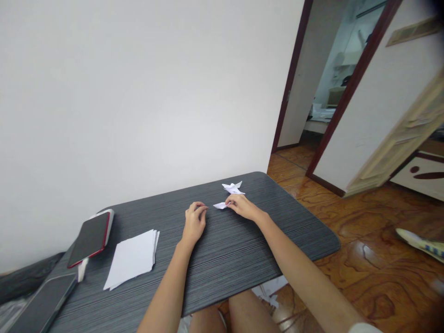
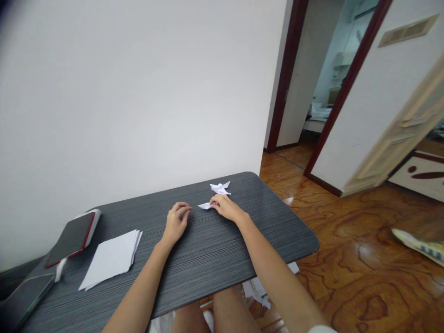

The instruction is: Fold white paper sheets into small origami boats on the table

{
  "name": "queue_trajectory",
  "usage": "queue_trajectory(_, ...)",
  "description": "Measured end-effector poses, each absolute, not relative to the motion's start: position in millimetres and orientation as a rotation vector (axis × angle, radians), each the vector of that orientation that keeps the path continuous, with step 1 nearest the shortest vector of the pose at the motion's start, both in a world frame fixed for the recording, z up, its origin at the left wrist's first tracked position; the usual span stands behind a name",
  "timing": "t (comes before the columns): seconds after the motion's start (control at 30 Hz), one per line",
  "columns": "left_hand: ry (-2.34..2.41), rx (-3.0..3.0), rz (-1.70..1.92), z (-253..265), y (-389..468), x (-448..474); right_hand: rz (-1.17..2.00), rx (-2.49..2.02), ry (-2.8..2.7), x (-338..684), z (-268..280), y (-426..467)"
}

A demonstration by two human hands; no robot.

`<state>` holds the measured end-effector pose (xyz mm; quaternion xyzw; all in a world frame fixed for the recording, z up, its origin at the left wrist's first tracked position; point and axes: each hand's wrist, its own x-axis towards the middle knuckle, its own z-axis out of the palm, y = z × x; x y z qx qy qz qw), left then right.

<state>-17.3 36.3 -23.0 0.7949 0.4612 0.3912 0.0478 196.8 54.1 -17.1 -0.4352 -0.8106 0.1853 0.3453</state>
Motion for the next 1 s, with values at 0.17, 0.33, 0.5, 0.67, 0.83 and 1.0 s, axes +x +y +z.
queue_trajectory(0.17,1.402,2.450,1.181,-24,38,-18,0.343,-1.220,-2.091,212,-16,57)
queue_trajectory(0.33,1.442,2.474,1.157,-23,37,-20,0.272,-1.367,-2.060,230,-20,62)
queue_trajectory(0.5,1.463,2.490,1.134,-26,38,-22,0.286,-1.367,-2.047,235,-21,65)
queue_trajectory(0.67,1.488,2.504,1.119,-26,37,-24,0.275,-1.345,-2.034,235,-18,63)
queue_trajectory(0.83,1.528,2.501,1.111,-22,32,-26,0.248,-1.368,-2.035,236,-9,60)
queue_trajectory(1.0,1.538,2.544,1.104,-15,26,-29,0.194,-1.234,-1.994,198,4,42)
